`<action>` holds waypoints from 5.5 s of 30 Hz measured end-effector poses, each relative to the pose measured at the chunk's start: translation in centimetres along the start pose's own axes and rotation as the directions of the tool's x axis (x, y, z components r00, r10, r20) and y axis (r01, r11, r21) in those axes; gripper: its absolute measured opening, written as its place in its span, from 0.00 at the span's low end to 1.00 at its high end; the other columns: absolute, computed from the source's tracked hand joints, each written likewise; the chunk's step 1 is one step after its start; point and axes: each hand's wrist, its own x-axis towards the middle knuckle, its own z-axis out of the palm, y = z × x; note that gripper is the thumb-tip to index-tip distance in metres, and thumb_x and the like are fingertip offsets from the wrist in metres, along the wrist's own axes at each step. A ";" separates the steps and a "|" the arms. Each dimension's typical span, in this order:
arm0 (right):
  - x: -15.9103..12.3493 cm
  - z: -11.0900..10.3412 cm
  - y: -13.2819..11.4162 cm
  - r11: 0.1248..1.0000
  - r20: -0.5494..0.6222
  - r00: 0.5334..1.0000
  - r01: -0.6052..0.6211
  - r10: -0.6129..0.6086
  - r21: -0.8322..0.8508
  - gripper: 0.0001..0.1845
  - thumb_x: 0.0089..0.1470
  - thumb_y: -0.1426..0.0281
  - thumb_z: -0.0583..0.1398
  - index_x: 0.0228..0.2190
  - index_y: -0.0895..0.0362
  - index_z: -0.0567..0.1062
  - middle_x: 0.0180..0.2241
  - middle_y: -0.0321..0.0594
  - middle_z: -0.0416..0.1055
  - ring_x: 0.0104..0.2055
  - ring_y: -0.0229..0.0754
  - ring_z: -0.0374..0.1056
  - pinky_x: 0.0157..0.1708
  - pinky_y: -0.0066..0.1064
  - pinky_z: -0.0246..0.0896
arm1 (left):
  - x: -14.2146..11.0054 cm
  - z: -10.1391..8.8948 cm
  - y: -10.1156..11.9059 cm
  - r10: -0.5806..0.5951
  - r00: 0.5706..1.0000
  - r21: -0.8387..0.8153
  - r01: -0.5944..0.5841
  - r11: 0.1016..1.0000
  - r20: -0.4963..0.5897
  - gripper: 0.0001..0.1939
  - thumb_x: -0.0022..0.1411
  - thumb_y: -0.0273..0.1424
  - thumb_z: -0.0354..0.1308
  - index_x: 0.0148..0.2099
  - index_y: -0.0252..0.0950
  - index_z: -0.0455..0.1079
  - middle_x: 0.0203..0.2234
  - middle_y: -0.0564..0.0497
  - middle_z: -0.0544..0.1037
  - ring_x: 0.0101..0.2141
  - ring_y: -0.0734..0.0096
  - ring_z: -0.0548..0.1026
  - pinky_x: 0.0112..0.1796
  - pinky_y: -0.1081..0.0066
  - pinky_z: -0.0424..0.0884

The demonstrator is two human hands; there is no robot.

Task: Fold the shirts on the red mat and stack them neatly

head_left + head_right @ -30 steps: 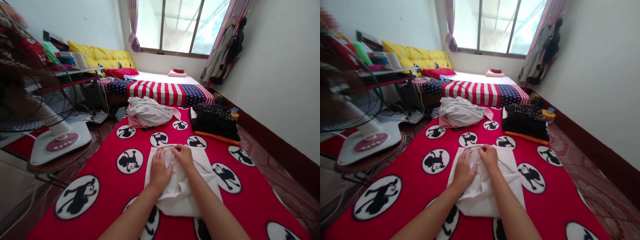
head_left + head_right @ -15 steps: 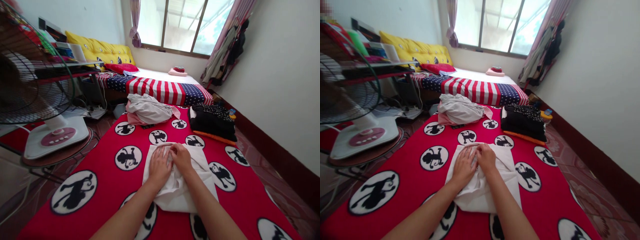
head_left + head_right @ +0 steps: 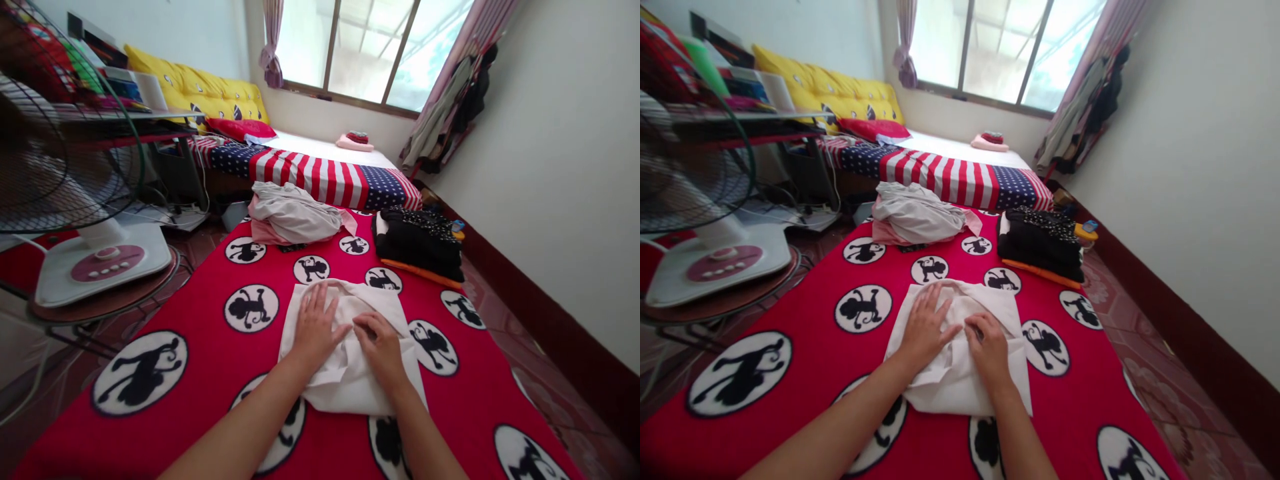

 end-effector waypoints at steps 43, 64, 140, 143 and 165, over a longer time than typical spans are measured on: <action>-0.5 1.3 0.2 0.999 -0.168 0.985 0.034 -0.038 -0.026 0.07 0.54 0.74 0.56 0.31 0.55 0.75 0.35 0.40 0.70 0.39 0.42 0.67 0.42 0.34 0.62 | -0.1 0.7 0.6 0.094 0.983 0.105 -0.112 0.988 0.157 0.29 0.67 0.45 0.43 0.66 0.40 0.54 0.65 0.44 0.54 0.65 0.58 0.48 0.62 0.50 0.42; -0.6 0.7 -0.2 0.997 -0.132 0.991 -0.005 0.015 0.073 0.07 0.56 0.69 0.57 0.31 0.54 0.76 0.36 0.40 0.72 0.39 0.42 0.68 0.40 0.33 0.63 | -6.5 -9.5 -5.6 0.125 0.907 -0.490 0.098 0.866 0.403 0.15 0.48 0.41 0.69 0.34 0.36 0.77 0.33 0.49 0.77 0.36 0.67 0.71 0.38 0.70 0.64; -8.1 -3.2 -5.0 0.798 0.258 0.791 0.594 -0.555 -0.104 0.11 0.48 0.71 0.62 0.37 0.52 0.72 0.45 0.42 0.71 0.48 0.48 0.66 0.57 0.52 0.53 | -6.5 -7.7 -4.5 -0.515 0.834 -0.681 0.496 0.539 0.200 0.12 0.55 0.37 0.58 0.38 0.34 0.72 0.27 0.53 0.74 0.24 0.74 0.70 0.25 0.74 0.66; -8.4 -4.5 -3.4 0.840 0.016 0.852 0.518 -0.523 -0.162 0.13 0.50 0.76 0.61 0.40 0.54 0.73 0.47 0.45 0.69 0.48 0.48 0.66 0.51 0.47 0.61 | -6.6 -7.8 -4.8 -0.381 0.924 -0.466 0.326 0.822 -0.026 0.07 0.59 0.32 0.56 0.36 0.35 0.73 0.34 0.49 0.75 0.36 0.67 0.73 0.39 0.68 0.68; -5.7 -7.5 2.1 0.916 -0.196 0.897 -0.401 0.396 0.016 0.16 0.55 0.57 0.56 0.37 0.57 0.73 0.35 0.43 0.73 0.31 0.42 0.70 0.33 0.33 0.66 | -6.9 -6.0 -0.9 0.308 0.946 -0.416 -0.240 0.877 0.103 0.02 0.61 0.29 0.59 0.36 0.38 0.74 0.30 0.51 0.75 0.35 0.67 0.69 0.40 0.65 0.62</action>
